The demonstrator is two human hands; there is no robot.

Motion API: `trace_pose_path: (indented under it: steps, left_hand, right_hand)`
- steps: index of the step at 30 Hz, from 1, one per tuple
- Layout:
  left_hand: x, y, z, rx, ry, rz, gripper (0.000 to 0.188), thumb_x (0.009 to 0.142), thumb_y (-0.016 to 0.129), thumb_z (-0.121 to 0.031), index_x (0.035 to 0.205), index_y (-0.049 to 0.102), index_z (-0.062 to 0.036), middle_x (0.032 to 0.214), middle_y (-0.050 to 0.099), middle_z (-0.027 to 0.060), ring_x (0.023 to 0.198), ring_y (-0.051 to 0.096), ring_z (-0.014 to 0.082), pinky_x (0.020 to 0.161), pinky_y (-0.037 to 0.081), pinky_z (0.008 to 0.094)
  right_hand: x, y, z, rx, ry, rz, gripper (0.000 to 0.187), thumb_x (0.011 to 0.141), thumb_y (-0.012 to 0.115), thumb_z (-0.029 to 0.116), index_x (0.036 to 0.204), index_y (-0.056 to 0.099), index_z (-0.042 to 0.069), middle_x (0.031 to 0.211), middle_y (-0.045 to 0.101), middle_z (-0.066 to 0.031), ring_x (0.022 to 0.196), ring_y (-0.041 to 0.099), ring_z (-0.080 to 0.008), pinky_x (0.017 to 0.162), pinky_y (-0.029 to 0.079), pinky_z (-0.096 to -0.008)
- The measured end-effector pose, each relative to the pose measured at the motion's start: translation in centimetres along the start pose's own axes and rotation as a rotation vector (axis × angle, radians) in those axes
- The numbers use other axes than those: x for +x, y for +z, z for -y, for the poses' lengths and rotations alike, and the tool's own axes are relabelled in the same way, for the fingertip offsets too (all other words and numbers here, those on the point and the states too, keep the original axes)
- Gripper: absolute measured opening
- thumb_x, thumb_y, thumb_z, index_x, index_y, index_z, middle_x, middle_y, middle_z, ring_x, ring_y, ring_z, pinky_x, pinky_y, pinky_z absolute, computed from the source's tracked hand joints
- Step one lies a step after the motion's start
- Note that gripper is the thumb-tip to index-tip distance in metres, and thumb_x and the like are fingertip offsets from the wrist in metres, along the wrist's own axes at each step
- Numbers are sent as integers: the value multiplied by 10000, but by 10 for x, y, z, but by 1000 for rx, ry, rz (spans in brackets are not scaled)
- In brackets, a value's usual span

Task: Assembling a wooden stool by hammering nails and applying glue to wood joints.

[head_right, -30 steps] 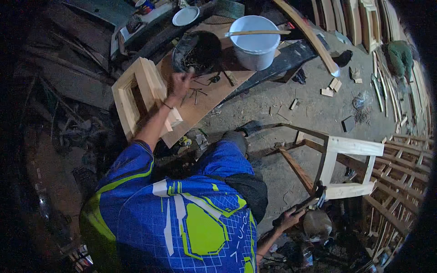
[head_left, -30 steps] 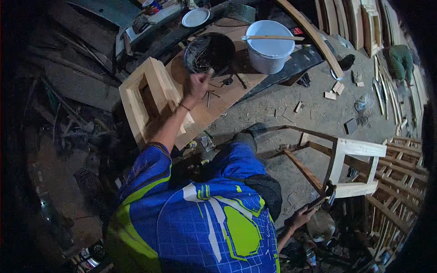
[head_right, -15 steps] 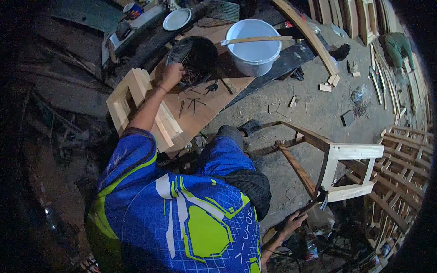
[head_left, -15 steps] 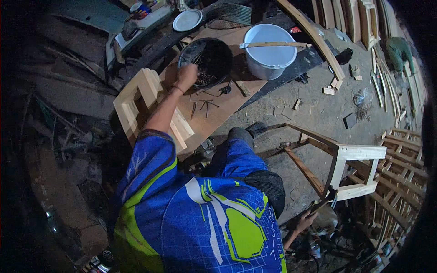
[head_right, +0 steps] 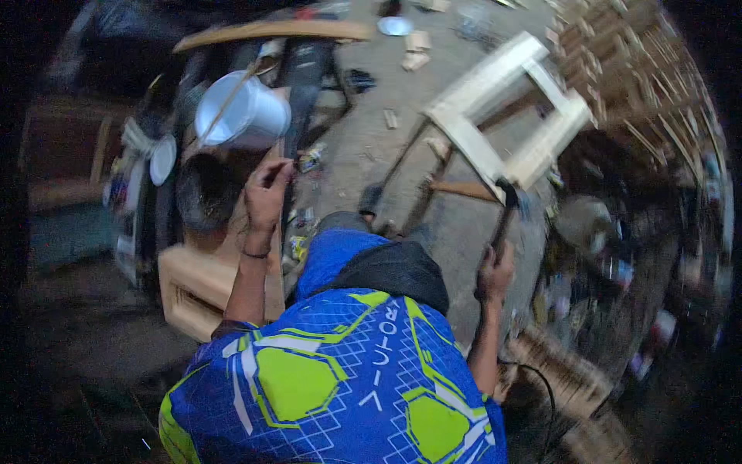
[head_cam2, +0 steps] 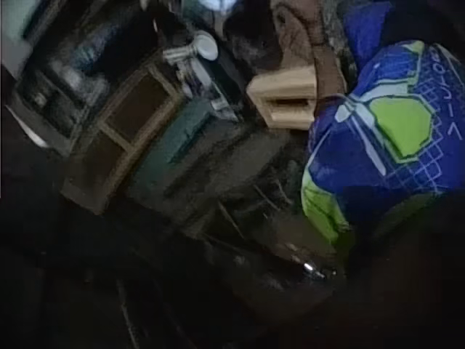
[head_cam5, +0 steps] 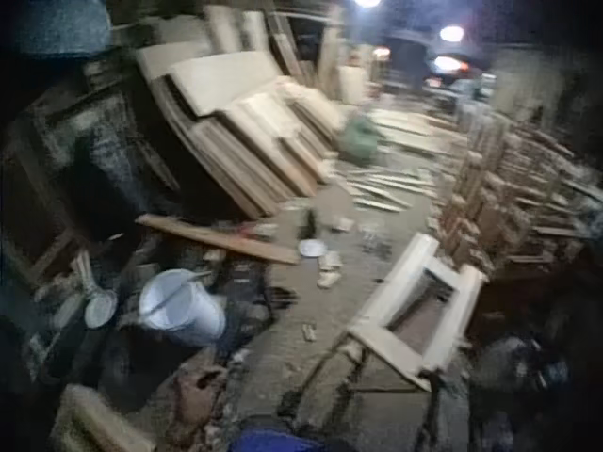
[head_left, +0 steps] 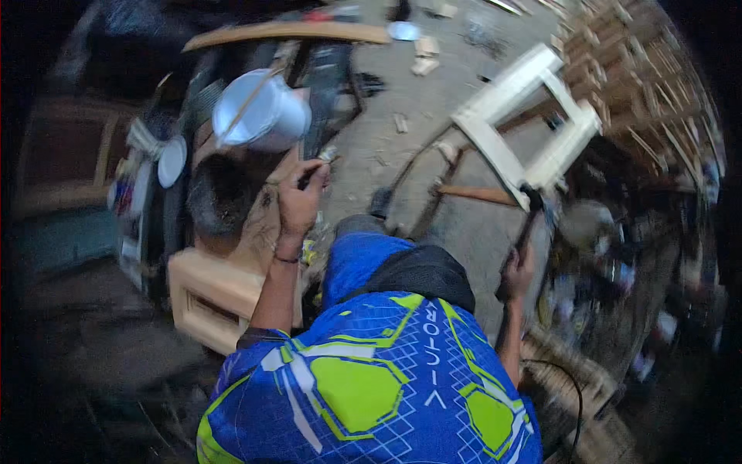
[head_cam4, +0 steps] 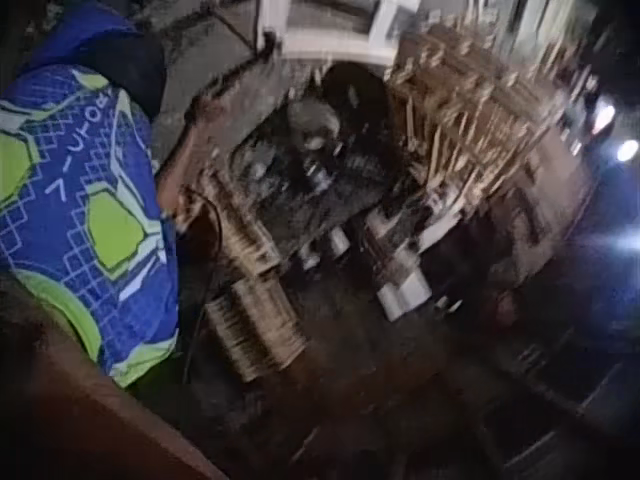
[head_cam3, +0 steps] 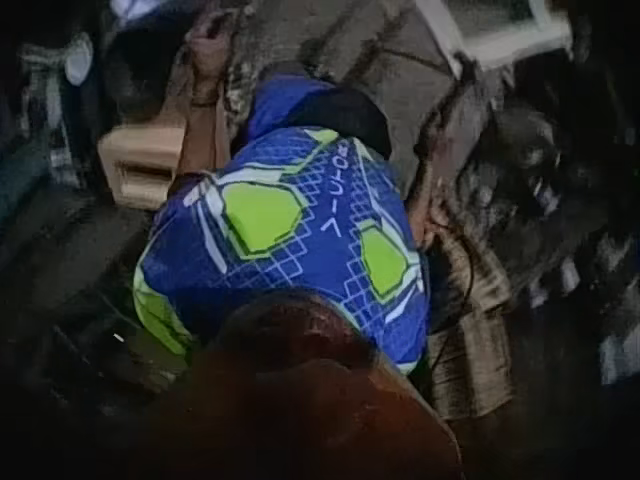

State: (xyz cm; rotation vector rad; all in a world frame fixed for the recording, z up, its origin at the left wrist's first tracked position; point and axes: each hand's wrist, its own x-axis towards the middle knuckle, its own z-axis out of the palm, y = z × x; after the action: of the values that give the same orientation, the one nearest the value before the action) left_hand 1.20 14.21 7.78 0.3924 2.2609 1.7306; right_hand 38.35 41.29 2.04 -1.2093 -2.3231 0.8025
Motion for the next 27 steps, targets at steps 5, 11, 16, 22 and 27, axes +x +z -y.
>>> trace_pose_path:
  steps: [5, 11, 16, 22, 27]
  left_hand:
    - [22, 199, -18, 55, 644, 526, 155, 831, 736, -42, 984, 709, -36, 902, 667, 110, 841, 641, 247, 766, 502, 331]
    - [28, 332, -24, 293, 1139, 782, 47, 864, 638, -92, 901, 653, -69, 918, 603, 99, 951, 562, 307, 836, 469, 402]
    - [29, 356, -4, 351, 1132, 756, 84, 838, 638, -72, 922, 637, -74, 943, 603, 91, 970, 567, 311, 861, 476, 406]
    - [30, 357, 4, 284, 1123, 740, 83, 827, 640, -50, 909, 633, -64, 926, 601, 87, 963, 569, 313, 839, 493, 401]
    - [33, 355, 2, 253, 1122, 739, 73, 823, 634, -39, 893, 625, -58, 906, 596, 85, 939, 579, 312, 824, 497, 401]
  right_hand:
    - [-6, -25, 24, 141, 188, -83, 311, 971, 595, 219, 1212, 542, 29, 895, 648, -209, 814, 676, -369, 712, 515, -422]
    - [-9, -61, 17, 143, 187, -138, 316, 985, 576, 267, 1204, 554, 40, 845, 639, -191, 752, 677, -364, 654, 513, -421]
    - [-4, -52, 3, 115, 172, -91, 265, 980, 574, 201, 1187, 551, 37, 817, 609, -194, 703, 650, -336, 627, 496, -418]
    - [15, -27, -12, 141, 80, -110, 274, 956, 592, 165, 1182, 530, 23, 869, 642, -269, 811, 661, -475, 612, 506, -487]
    - [31, -20, -5, -3, 298, 63, 249, 942, 578, 165, 1160, 513, 66, 821, 645, -292, 820, 634, -506, 634, 489, -557]
